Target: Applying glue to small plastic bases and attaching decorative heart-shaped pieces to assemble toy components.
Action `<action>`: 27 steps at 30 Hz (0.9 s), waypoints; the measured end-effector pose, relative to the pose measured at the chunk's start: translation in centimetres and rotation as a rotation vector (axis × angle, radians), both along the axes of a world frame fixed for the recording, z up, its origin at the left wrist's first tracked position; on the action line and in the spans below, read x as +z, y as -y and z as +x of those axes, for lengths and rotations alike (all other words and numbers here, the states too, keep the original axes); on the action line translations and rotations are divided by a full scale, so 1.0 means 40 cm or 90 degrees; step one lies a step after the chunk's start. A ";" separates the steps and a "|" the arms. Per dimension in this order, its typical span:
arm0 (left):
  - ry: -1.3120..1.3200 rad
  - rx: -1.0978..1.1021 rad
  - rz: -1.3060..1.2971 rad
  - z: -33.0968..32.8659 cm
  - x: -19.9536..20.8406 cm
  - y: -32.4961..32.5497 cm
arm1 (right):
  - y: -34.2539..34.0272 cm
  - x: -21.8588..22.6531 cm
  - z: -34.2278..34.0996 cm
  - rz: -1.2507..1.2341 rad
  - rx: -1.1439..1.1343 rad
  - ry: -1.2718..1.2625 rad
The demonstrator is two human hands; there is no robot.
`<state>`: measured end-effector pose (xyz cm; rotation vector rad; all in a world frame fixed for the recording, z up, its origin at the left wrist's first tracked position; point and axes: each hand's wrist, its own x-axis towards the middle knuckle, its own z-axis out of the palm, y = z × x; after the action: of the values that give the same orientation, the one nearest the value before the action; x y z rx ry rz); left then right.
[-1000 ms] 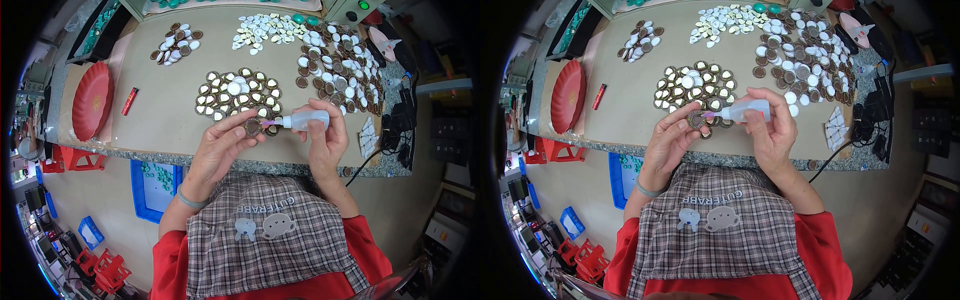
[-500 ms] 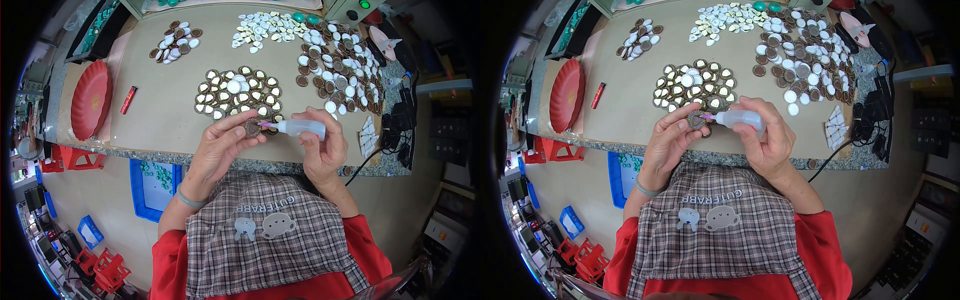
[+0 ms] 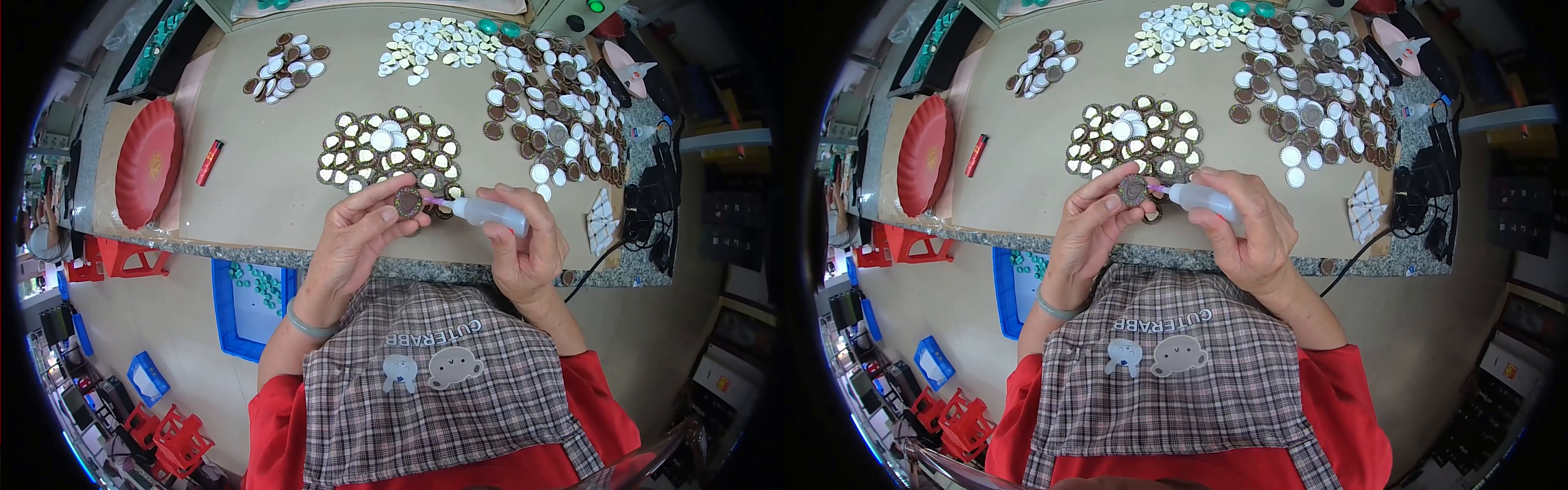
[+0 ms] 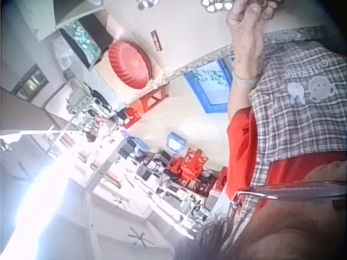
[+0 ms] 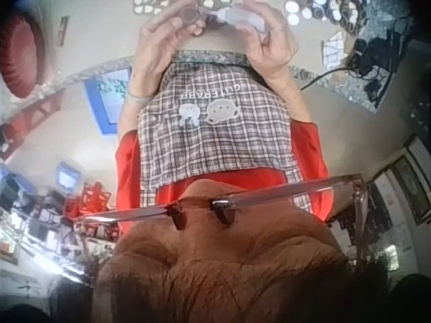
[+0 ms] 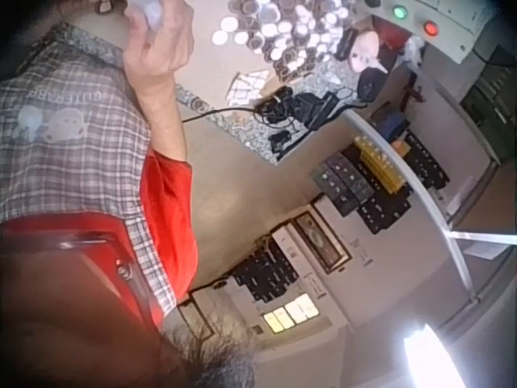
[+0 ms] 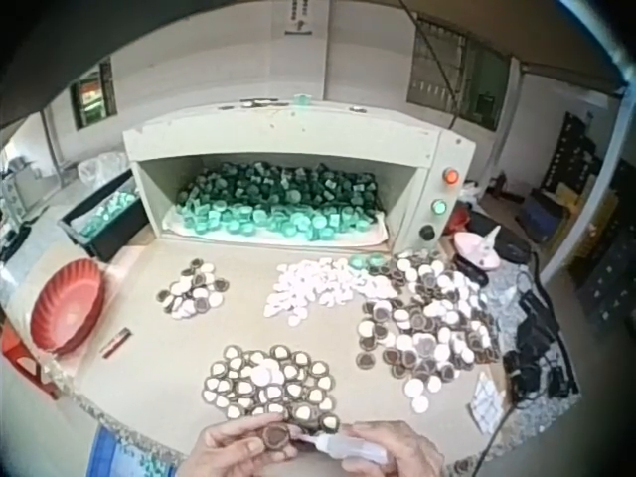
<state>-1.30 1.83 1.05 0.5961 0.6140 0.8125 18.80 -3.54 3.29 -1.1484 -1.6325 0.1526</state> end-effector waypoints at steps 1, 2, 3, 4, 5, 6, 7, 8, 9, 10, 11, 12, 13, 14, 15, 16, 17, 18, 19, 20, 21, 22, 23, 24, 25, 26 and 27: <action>0.001 0.003 0.014 0.000 -0.003 0.000 | 0.000 0.001 -0.001 0.000 0.000 0.000; 0.002 0.006 0.029 0.000 -0.004 0.000 | 0.001 0.002 -0.002 0.001 0.000 0.007; 0.002 0.006 0.029 0.001 -0.004 0.000 | 0.001 0.003 -0.002 0.003 0.001 0.014; -0.010 0.011 0.043 0.003 -0.003 0.000 | 0.001 0.004 -0.002 0.002 0.001 0.014; -0.023 0.016 0.058 0.005 -0.003 0.000 | 0.000 0.006 -0.002 0.004 0.002 0.023; -0.022 0.016 0.057 0.006 -0.005 0.000 | 0.000 0.007 -0.002 0.005 0.002 0.033; -0.022 0.020 0.065 0.006 -0.008 -0.001 | -0.001 0.007 -0.002 0.005 0.002 0.033; -0.021 0.025 0.073 0.007 -0.010 -0.001 | -0.002 0.007 -0.002 0.007 0.006 0.036; -0.021 0.025 0.072 0.007 -0.010 -0.002 | -0.003 0.006 -0.002 0.009 0.009 0.039; -0.012 0.021 0.068 0.007 -0.009 -0.002 | -0.003 0.007 -0.002 0.009 0.009 0.039; -0.002 0.017 0.064 0.006 -0.008 -0.003 | -0.003 0.009 -0.002 0.006 0.014 0.040; -0.002 0.017 0.063 0.007 -0.008 -0.003 | -0.003 0.010 -0.002 0.002 0.018 0.041; 0.002 0.016 0.062 0.007 -0.008 -0.003 | -0.003 0.010 -0.002 0.001 0.018 0.042; 0.007 0.016 0.060 0.007 -0.008 -0.003 | -0.003 0.011 -0.003 0.002 0.020 0.041; 0.006 0.016 0.060 0.008 -0.010 -0.004 | -0.002 0.011 -0.003 0.002 0.022 0.039; 0.004 0.012 0.055 0.008 -0.013 -0.004 | -0.003 0.012 -0.003 0.001 0.022 0.039; 0.002 0.009 0.050 0.008 -0.015 -0.004 | -0.004 0.013 -0.003 -0.002 0.022 0.037; 0.002 0.009 0.050 0.008 -0.014 -0.003 | -0.005 0.014 -0.005 -0.005 0.022 0.035; 0.000 0.007 0.045 0.008 -0.012 -0.002 | -0.003 0.012 -0.006 -0.006 0.023 0.035; -0.001 0.005 0.040 0.008 -0.012 -0.002 | -0.002 0.010 -0.008 -0.023 0.021 0.011; -0.001 0.006 0.040 0.008 -0.011 -0.002 | -0.001 0.009 -0.009 -0.040 0.020 -0.013; 0.005 0.000 0.037 0.009 -0.011 -0.001 | -0.002 0.010 -0.010 -0.040 0.020 -0.013; 0.012 -0.006 0.034 0.010 -0.011 -0.001 | -0.003 0.010 -0.011 -0.033 0.017 -0.014; 0.011 -0.005 0.034 0.010 -0.010 -0.001 | -0.004 0.010 -0.012 -0.027 0.015 -0.016; 0.012 -0.008 0.031 0.010 -0.008 -0.001 | -0.004 0.009 -0.013 -0.027 0.015 -0.016; 0.012 -0.011 0.027 0.010 -0.007 -0.001 | -0.004 0.008 -0.014 -0.033 0.016 -0.021; 0.012 -0.012 0.027 0.010 -0.006 -0.001 | -0.003 0.009 -0.014 -0.040 0.016 -0.025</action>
<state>-0.89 1.89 0.83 0.6312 0.5741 0.8138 18.24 -3.41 3.66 -1.1661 -1.6175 0.2420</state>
